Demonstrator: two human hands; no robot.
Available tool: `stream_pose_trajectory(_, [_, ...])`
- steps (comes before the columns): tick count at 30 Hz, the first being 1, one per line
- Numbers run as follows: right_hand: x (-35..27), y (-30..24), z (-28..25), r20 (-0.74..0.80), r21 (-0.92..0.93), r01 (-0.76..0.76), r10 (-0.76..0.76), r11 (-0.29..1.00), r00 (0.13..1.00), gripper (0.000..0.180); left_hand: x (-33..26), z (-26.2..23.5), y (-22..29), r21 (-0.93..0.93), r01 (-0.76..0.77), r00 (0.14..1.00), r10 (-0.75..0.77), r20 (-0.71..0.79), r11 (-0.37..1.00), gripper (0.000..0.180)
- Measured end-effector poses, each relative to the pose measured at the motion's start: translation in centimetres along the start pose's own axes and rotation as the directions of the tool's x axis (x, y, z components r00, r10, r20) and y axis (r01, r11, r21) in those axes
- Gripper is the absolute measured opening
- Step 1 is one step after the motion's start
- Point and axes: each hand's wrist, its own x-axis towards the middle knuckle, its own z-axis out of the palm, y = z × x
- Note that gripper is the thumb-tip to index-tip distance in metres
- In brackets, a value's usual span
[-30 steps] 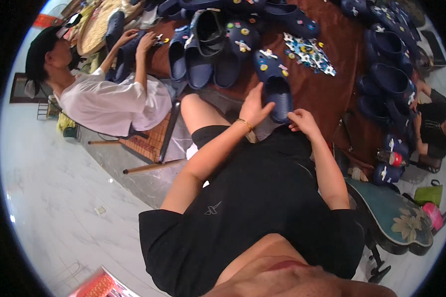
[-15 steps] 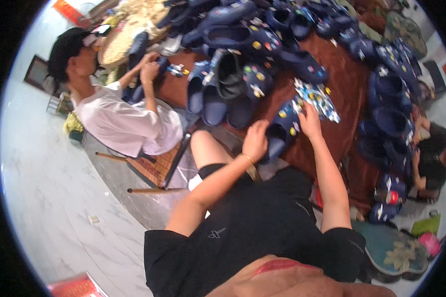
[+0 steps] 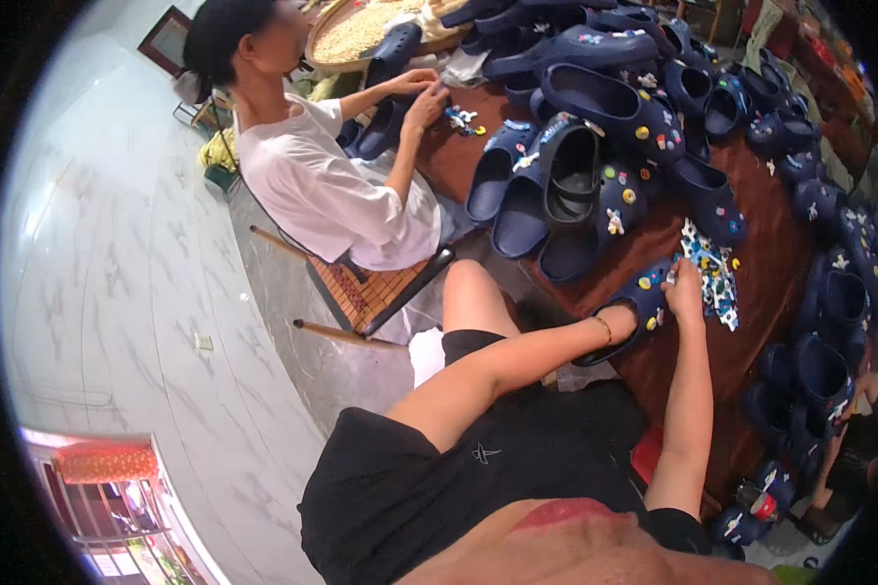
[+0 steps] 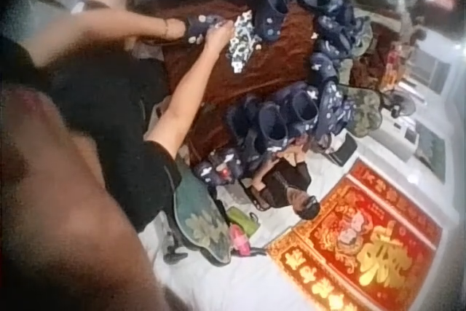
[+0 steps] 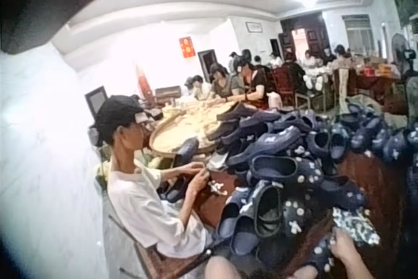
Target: The worker is attaching various decorative charms into the ventilation holes of rubber clogs.
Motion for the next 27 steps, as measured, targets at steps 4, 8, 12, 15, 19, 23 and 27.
stream_pose_trajectory(4, [0.3, 2.1, -0.3, 0.036, 0.132, -0.106, 0.102, 0.986, 0.994, 0.038, 1.0, 1.2, 0.8, -0.036, 0.043, 0.994, -0.047, -0.100, 0.998, 0.030])
stream_pose_trajectory(8, [0.4, 1.6, 0.2, 0.145, 0.139, -0.189, 0.168, 0.972, 0.975, 0.037, -0.1, 1.6, -0.2, 0.007, 0.012, 0.984, -0.010, -0.178, 1.000, 0.025])
stream_pose_trajectory(12, [-1.5, 0.8, 0.9, 0.100, 0.085, -0.211, 0.202, 0.974, 0.974, 0.029, -1.4, -0.6, 1.3, 0.111, -0.036, 0.999, 0.034, 0.023, 0.993, 0.029])
stream_pose_trajectory(15, [-2.9, 0.5, 1.1, -0.040, 0.026, -0.124, 0.125, 0.992, 0.991, 0.022, -1.1, 0.5, 1.4, 0.019, -0.008, 0.995, 0.010, -0.103, 1.000, 0.027])
stream_pose_trajectory(19, [-2.9, 0.9, 1.3, -0.154, 0.127, -0.112, 0.131, 0.986, 0.979, 0.023, -0.1, 1.0, 0.6, 0.058, -0.023, 0.996, 0.028, -0.084, 0.998, 0.024])
stream_pose_trajectory(23, [-1.5, 0.2, 0.0, -0.036, 0.207, -0.117, 0.127, 0.971, 0.991, 0.020, -0.1, -0.2, 0.5, 0.033, -0.013, 0.978, 0.019, -0.207, 0.999, 0.026])
stream_pose_trajectory(27, [-0.6, 0.4, -1.7, -0.022, 0.125, 0.131, -0.129, 0.983, 0.991, 0.025, 0.9, 0.0, 0.9, 0.062, -0.039, 0.996, 0.044, -0.082, 0.997, 0.026])
